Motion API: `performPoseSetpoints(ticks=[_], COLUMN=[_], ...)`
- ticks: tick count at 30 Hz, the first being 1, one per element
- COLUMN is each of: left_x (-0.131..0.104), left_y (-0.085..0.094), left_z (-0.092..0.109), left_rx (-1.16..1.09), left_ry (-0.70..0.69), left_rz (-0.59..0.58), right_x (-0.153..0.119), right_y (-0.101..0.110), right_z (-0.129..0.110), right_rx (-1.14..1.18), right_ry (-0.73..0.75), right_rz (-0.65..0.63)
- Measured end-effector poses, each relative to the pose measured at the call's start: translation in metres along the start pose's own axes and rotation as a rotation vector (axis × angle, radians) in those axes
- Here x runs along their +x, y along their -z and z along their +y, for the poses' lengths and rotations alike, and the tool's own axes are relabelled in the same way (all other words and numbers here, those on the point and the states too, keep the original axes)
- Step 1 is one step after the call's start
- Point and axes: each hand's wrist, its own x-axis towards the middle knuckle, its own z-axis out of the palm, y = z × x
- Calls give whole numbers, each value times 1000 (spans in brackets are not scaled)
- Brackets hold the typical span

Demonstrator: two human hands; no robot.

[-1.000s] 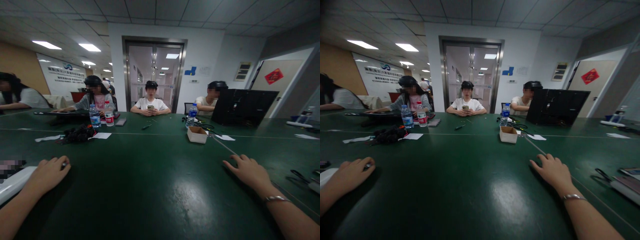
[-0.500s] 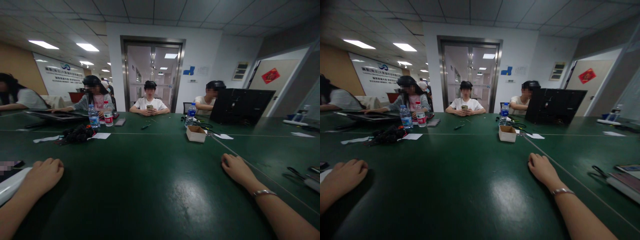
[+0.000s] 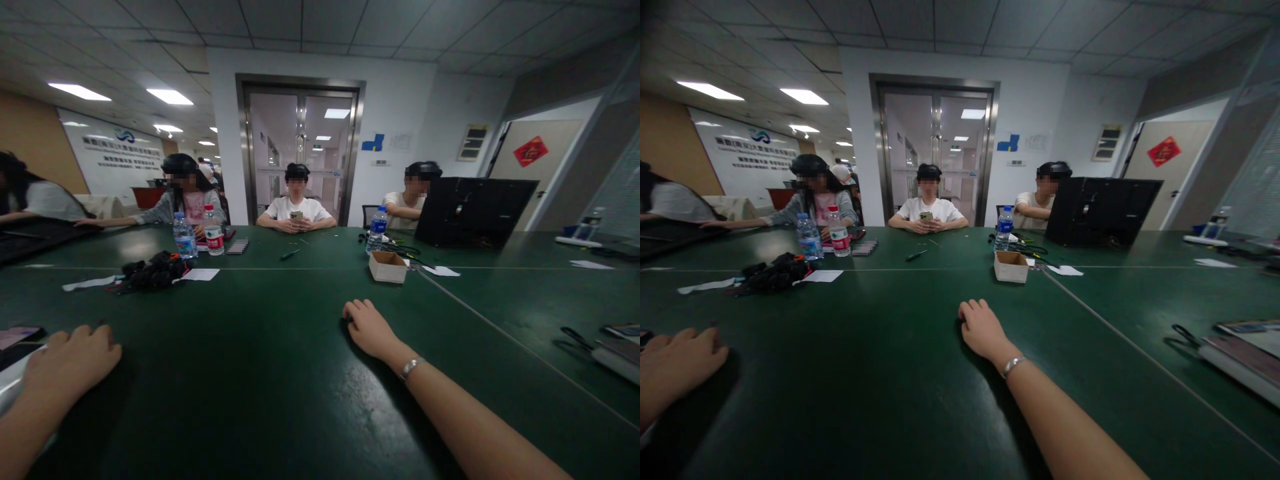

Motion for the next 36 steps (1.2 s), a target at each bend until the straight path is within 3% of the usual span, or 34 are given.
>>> performPoseSetpoints(ticks=[2,4,7,11,14,17,21,24,26,30,36], left_x=[-8,-21,-44,-71,-83,-89,-90,-85,-79,-68,-69], left_y=[4,12,23,21,11,1,-8,-13,-17,-24,-29], left_z=[11,35,96,202,268,308,322,314,308,308,323], left_rx=[161,285,273,-98,-370,-547,-657,-722,-861,-1185,-1414], left_ry=[-2,-48,-307,-762,-832,-804,-795,-786,-706,-513,-552], left_rz=[31,142,304,106,-50,-168,-139,-135,-156,-206,-142], right_x=[13,25,36,46,53,54,47,44,44,49,52], right_y=[-6,-12,-17,-21,-25,-29,-30,-26,-24,-25,-37], right_z=[-17,-31,-48,-55,-46,-29,-10,-6,-7,-15,-38], right_rx=[17,41,86,314,586,828,971,865,759,730,743], right_ry=[19,22,6,-45,-100,-178,-218,-130,-74,-74,-5], right_rz=[-4,-13,-8,27,137,224,77,-69,-102,-38,121])
